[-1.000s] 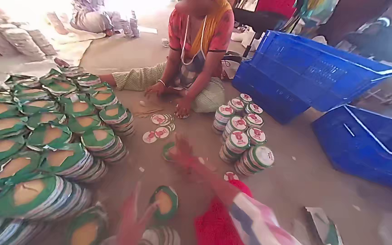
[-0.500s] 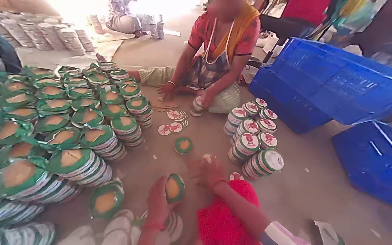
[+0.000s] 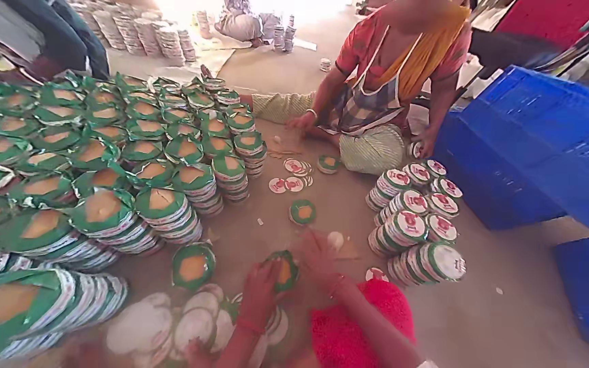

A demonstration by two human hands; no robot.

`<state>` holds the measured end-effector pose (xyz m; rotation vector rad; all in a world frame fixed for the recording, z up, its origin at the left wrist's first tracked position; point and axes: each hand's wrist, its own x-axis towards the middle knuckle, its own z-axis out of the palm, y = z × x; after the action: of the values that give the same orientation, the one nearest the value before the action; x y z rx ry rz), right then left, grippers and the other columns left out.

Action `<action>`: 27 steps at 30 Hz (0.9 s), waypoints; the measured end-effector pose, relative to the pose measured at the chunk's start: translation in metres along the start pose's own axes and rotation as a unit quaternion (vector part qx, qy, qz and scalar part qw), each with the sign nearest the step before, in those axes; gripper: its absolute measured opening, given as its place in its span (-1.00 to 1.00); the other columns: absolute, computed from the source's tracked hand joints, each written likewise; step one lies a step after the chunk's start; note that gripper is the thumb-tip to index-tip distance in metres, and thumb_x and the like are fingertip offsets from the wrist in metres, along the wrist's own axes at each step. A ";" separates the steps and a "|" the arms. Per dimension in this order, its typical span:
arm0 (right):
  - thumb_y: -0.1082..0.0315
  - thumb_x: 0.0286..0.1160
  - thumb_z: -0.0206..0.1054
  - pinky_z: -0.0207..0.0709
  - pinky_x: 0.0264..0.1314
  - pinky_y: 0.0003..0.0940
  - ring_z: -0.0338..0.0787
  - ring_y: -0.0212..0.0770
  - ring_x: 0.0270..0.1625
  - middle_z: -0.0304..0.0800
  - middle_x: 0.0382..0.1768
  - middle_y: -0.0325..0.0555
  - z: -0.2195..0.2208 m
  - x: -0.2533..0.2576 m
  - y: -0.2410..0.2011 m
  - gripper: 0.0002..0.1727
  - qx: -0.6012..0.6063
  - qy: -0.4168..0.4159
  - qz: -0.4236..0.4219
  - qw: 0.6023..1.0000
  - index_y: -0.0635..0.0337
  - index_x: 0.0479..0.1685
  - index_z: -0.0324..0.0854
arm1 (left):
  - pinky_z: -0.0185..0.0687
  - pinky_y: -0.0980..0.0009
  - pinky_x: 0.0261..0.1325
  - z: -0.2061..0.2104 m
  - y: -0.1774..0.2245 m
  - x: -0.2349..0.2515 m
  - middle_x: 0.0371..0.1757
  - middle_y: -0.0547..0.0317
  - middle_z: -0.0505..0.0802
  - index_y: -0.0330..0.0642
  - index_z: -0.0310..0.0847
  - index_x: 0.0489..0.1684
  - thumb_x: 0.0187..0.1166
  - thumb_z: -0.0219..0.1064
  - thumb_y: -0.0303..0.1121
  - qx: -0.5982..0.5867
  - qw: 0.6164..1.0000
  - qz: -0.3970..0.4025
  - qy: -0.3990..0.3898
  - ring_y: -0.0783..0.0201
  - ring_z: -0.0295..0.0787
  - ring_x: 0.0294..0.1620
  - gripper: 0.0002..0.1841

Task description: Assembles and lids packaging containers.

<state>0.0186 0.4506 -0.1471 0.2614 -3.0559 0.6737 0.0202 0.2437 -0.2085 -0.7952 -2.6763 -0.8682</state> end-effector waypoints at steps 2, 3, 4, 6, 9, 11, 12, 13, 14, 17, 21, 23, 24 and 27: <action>0.26 0.69 0.14 -0.21 0.75 0.54 0.02 0.29 0.88 0.33 0.78 -0.16 0.002 0.010 -0.010 -0.52 -0.064 -0.026 -0.034 0.997 -0.34 0.54 0.62 | 0.59 -0.33 0.23 0.005 -0.005 -0.002 0.34 -0.10 0.82 -0.18 0.72 0.40 0.02 0.72 0.07 -0.001 1.000 0.018 0.022 -0.40 0.68 0.34 -0.16; 0.40 0.62 0.19 -0.22 0.74 0.55 0.02 0.26 0.88 0.33 0.78 -0.22 0.004 0.014 -0.013 -0.46 -0.100 -0.046 -0.054 0.992 -0.35 0.53 0.63 | 0.61 -0.30 0.24 0.008 -0.007 -0.002 0.34 -0.09 0.83 -0.19 0.73 0.38 0.02 0.71 0.08 0.000 0.999 0.022 0.028 -0.38 0.70 0.33 -0.17; 0.54 0.50 0.24 -0.24 0.73 0.59 0.03 0.27 0.88 0.34 0.78 -0.23 0.007 0.018 -0.015 -0.37 -0.124 -0.061 -0.079 0.987 -0.30 0.52 0.63 | 0.62 -0.28 0.24 0.009 -0.009 -0.002 0.33 -0.08 0.83 -0.19 0.75 0.36 0.02 0.71 0.09 -0.001 0.999 0.024 0.031 -0.37 0.70 0.33 -0.17; 0.66 0.37 0.28 -0.20 0.75 0.56 0.06 0.22 0.88 0.42 0.73 -0.30 0.012 0.020 -0.016 -0.30 -0.128 -0.056 -0.106 0.985 -0.27 0.47 0.68 | 0.64 -0.23 0.27 0.011 -0.012 -0.003 0.31 -0.08 0.85 -0.22 0.78 0.30 -0.01 0.72 0.09 -0.005 0.999 0.029 0.043 -0.34 0.73 0.31 -0.19; 0.55 0.54 0.18 -0.12 0.75 0.51 0.11 0.29 0.85 0.52 0.66 -0.20 0.007 0.018 -0.014 -0.47 -0.024 -0.033 -0.067 0.997 -0.22 0.34 0.78 | 0.64 -0.19 0.30 0.013 -0.014 -0.003 0.28 -0.09 0.86 -0.25 0.79 0.25 0.00 0.70 0.10 -0.008 0.997 0.043 0.057 -0.31 0.75 0.28 -0.21; 0.47 0.54 0.16 -0.02 0.70 0.53 0.17 0.37 0.80 0.58 0.61 -0.12 0.010 0.013 -0.002 -0.53 0.009 0.023 -0.055 0.998 -0.16 0.29 0.80 | 0.67 -0.16 0.26 0.014 -0.014 -0.002 0.26 -0.09 0.86 -0.26 0.81 0.22 0.00 0.69 0.11 -0.007 0.997 0.051 0.065 -0.30 0.77 0.25 -0.22; 0.46 0.54 0.17 0.00 0.68 0.54 0.19 0.37 0.80 0.58 0.61 -0.13 0.009 0.010 0.003 -0.53 -0.009 0.034 -0.053 0.998 -0.18 0.31 0.79 | 0.70 -0.15 0.22 0.015 -0.014 -0.002 0.25 -0.10 0.87 -0.27 0.81 0.20 0.01 0.69 0.11 -0.007 0.996 0.055 0.070 -0.30 0.78 0.24 -0.23; 0.47 0.55 0.15 -0.02 0.69 0.55 0.17 0.36 0.81 0.53 0.65 -0.16 0.007 0.007 0.006 -0.49 -0.036 0.022 -0.053 0.998 -0.22 0.37 0.75 | 0.71 -0.14 0.20 0.016 -0.015 -0.003 0.25 -0.11 0.87 -0.28 0.81 0.19 0.01 0.68 0.10 -0.006 0.995 0.060 0.076 -0.30 0.79 0.22 -0.24; 0.50 0.56 0.15 -0.03 0.69 0.56 0.16 0.34 0.82 0.50 0.68 -0.17 0.005 0.003 0.008 -0.45 -0.062 0.006 -0.057 0.996 -0.25 0.43 0.71 | 0.71 -0.13 0.20 0.017 -0.016 -0.003 0.24 -0.12 0.87 -0.28 0.82 0.19 0.02 0.67 0.08 -0.006 0.995 0.064 0.082 -0.31 0.79 0.21 -0.26; 0.57 0.50 0.17 -0.02 0.68 0.58 0.20 0.29 0.81 0.50 0.67 -0.22 0.004 -0.003 0.012 -0.36 -0.099 -0.014 -0.077 0.992 -0.33 0.47 0.68 | 0.71 -0.12 0.20 0.019 -0.019 -0.003 0.24 -0.10 0.87 -0.26 0.82 0.19 0.05 0.64 0.11 -0.005 0.993 0.070 0.090 -0.28 0.80 0.20 -0.26; 0.62 0.50 0.11 -0.16 0.76 0.51 0.03 0.26 0.88 0.40 0.74 -0.21 -0.002 -0.013 0.015 -0.30 -0.068 -0.064 -0.051 0.994 -0.34 0.53 0.63 | 0.72 -0.12 0.18 0.018 -0.019 -0.003 0.24 -0.10 0.87 -0.25 0.82 0.19 0.05 0.64 0.13 -0.010 0.994 0.065 0.090 -0.31 0.78 0.21 -0.25; 0.64 0.46 0.12 -0.11 0.76 0.48 0.03 0.24 0.88 0.38 0.75 -0.23 -0.002 -0.020 0.020 -0.26 -0.086 -0.063 -0.049 0.993 -0.37 0.55 0.61 | 0.71 -0.15 0.19 0.017 -0.018 -0.004 0.25 -0.10 0.87 -0.26 0.82 0.19 0.07 0.65 0.13 -0.015 0.995 0.057 0.080 -0.32 0.78 0.22 -0.26; 0.69 0.41 0.13 -0.11 0.75 0.52 0.02 0.25 0.88 0.34 0.77 -0.24 -0.002 -0.023 0.020 -0.19 -0.109 -0.075 -0.051 0.990 -0.39 0.59 0.57 | 0.70 -0.15 0.21 0.016 -0.017 -0.004 0.26 -0.09 0.87 -0.25 0.81 0.21 0.08 0.64 0.14 -0.015 0.996 0.054 0.073 -0.31 0.77 0.24 -0.25; 0.77 0.30 0.17 -0.12 0.72 0.56 0.04 0.28 0.87 0.35 0.77 -0.20 -0.005 -0.033 0.016 -0.07 -0.147 -0.105 -0.064 0.981 -0.44 0.65 0.49 | 0.69 -0.16 0.22 0.013 -0.016 -0.004 0.29 -0.10 0.85 -0.27 0.80 0.22 0.10 0.64 0.13 -0.026 0.997 0.051 0.060 -0.32 0.77 0.25 -0.25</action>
<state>0.0480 0.4724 -0.1510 0.5489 -3.2400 0.1932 0.0140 0.2387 -0.2280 -0.8541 -2.4949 -0.9324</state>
